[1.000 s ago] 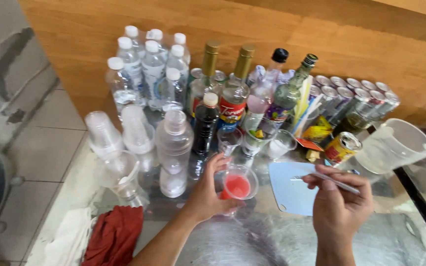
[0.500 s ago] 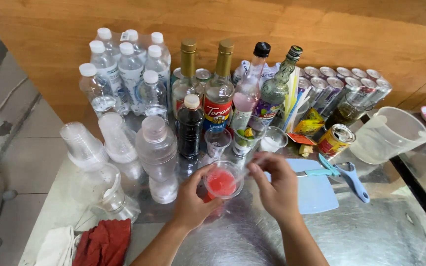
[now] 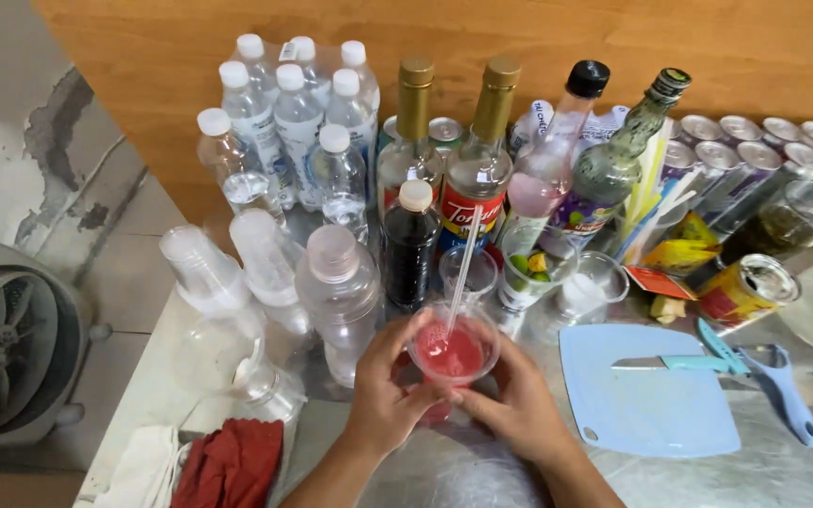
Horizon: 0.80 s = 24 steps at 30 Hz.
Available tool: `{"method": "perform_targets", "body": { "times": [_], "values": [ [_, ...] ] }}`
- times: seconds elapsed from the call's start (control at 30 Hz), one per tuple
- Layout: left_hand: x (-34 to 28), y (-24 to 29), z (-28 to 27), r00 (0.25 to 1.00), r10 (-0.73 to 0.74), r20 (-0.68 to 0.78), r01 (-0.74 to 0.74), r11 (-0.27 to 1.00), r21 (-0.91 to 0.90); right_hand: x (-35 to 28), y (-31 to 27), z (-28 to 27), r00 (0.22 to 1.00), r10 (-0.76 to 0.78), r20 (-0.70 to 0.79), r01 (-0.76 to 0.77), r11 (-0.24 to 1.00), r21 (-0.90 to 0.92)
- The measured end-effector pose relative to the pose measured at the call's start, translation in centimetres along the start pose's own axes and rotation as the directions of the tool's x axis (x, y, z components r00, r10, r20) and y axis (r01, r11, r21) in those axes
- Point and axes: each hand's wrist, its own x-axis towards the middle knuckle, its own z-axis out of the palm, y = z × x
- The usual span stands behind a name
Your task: A person prepares a drink by shaking it in a shaker, pouring it into a cup, and then cleans a glass with a cloth.
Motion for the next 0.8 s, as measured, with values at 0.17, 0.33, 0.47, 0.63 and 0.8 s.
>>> {"method": "perform_targets", "body": {
  "times": [0.17,0.33,0.47,0.63,0.8],
  "values": [
    [-0.2,0.1,0.0,0.993,0.088,0.081,-0.093,0.994,0.051,-0.6,0.1,-0.6,0.980,-0.072,-0.184,0.030,0.974,-0.224],
    [-0.2,0.1,0.8,0.998,0.033,0.058,-0.027,0.995,-0.099,-1.1,0.3,-1.9,0.943,-0.189,-0.275,0.153,0.977,-0.146],
    [-0.5,0.1,0.9,0.997,-0.034,0.076,0.043,0.992,-0.120,-1.4,0.4,-2.9,0.925,-0.216,-0.312,0.182,0.974,-0.135],
    [-0.4,0.1,0.9,0.991,-0.084,0.101,0.093,0.992,-0.087,-1.1,-0.1,-2.6,0.936,-0.180,-0.302,0.163,0.983,-0.080],
    [-0.1,0.2,0.9,0.990,-0.008,0.139,0.007,1.000,0.010,-0.5,-1.4,-1.7,0.974,-0.135,-0.184,0.123,0.990,-0.072]
  ]
}}
